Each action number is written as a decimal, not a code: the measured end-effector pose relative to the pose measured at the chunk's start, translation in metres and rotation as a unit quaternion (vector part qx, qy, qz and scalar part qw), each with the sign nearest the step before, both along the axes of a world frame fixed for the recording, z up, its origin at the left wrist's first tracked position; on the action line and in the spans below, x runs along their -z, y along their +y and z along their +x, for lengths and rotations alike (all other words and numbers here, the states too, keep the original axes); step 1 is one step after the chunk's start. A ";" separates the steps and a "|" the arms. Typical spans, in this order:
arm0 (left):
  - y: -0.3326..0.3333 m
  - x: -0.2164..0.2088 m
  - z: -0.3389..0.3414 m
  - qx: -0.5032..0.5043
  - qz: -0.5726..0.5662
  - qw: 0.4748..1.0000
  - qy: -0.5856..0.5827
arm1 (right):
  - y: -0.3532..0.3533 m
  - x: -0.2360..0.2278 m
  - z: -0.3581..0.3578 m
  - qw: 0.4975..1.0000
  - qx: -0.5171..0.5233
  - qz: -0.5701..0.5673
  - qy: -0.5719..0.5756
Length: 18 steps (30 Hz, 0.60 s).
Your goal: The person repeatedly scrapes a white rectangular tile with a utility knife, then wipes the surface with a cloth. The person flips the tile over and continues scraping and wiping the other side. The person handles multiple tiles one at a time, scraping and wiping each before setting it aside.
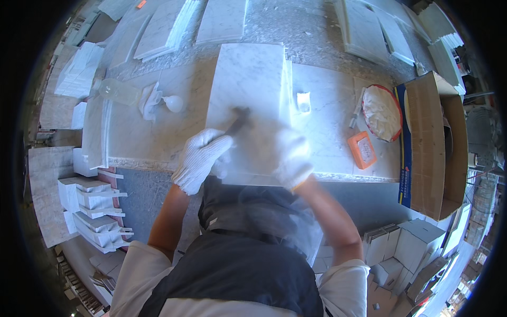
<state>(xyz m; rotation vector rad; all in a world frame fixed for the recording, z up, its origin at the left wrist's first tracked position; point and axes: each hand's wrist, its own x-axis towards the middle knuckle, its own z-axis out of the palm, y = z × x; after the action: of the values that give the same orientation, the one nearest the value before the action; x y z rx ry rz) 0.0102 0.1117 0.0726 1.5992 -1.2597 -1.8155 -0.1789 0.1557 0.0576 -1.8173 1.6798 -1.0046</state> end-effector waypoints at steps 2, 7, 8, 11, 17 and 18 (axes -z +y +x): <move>0.000 -0.001 0.001 -0.002 0.011 1.000 0.003 | 0.004 0.003 0.003 1.000 0.016 0.020 0.005; -0.002 0.000 0.001 -0.002 0.017 1.000 0.009 | 0.001 0.017 0.015 0.998 0.013 -0.043 0.051; -0.002 0.000 0.001 -0.008 0.016 1.000 0.008 | -0.002 0.020 0.014 0.997 0.020 -0.068 0.019; -0.001 0.000 0.000 -0.016 0.016 1.000 0.015 | -0.004 0.021 0.012 0.996 0.003 -0.077 0.047; -0.002 -0.003 0.000 -0.011 0.019 1.000 0.009 | 0.002 0.012 0.013 0.998 0.017 -0.023 0.049; -0.002 -0.003 0.000 -0.014 0.020 1.000 0.005 | 0.001 0.012 0.014 0.997 0.048 -0.042 0.031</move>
<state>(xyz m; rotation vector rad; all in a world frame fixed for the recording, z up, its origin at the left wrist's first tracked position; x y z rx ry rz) 0.0103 0.1102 0.0755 1.6183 -1.1984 -1.8404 -0.1650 0.1571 0.0453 -1.8533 1.8011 -1.0851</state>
